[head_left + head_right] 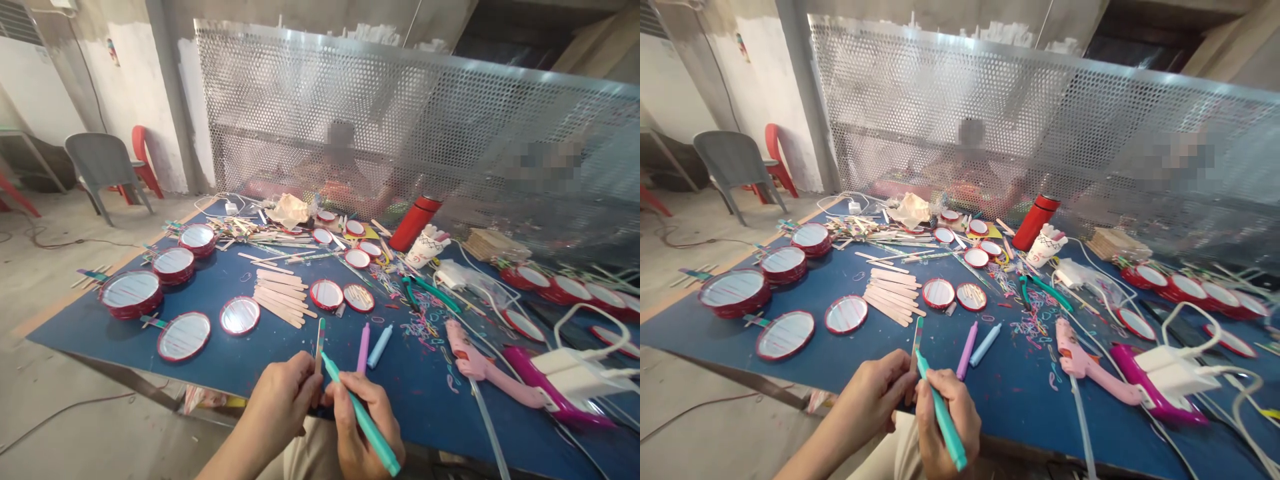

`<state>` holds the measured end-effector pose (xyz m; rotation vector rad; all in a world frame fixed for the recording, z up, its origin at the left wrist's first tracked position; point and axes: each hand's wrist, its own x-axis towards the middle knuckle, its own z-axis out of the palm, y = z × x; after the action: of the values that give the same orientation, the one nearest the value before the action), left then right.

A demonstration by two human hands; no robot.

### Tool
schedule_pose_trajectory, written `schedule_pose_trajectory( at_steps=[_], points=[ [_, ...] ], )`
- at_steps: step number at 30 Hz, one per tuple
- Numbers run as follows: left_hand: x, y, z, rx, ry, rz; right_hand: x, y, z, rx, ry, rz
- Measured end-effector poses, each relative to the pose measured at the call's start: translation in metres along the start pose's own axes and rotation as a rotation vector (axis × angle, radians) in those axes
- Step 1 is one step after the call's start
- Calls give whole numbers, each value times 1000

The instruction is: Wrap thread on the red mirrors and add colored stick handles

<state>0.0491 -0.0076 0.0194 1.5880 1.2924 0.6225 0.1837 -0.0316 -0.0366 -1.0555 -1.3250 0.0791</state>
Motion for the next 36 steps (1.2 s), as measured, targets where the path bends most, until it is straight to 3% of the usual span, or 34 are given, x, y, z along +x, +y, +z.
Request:
schedule_pose_trajectory(
  at_steps=[14,19,24,30,33,36],
  points=[
    [2,-3,0,47,5,35,5,-6,6,45,62,41],
    [-1,0,-1,75,27,45,7,0,3,19,-30,-57],
    [0,-1,0,27,0,14,5,-1,9,14,128,1],
    [0,-2,0,32,10,9,4,-3,6,-6,25,-23],
    [-1,0,0,34,4,0,7,-2,6,-16,43,-71],
    [-2,1,0,30,8,0,8,-3,7,-5,78,-24]
  ],
)
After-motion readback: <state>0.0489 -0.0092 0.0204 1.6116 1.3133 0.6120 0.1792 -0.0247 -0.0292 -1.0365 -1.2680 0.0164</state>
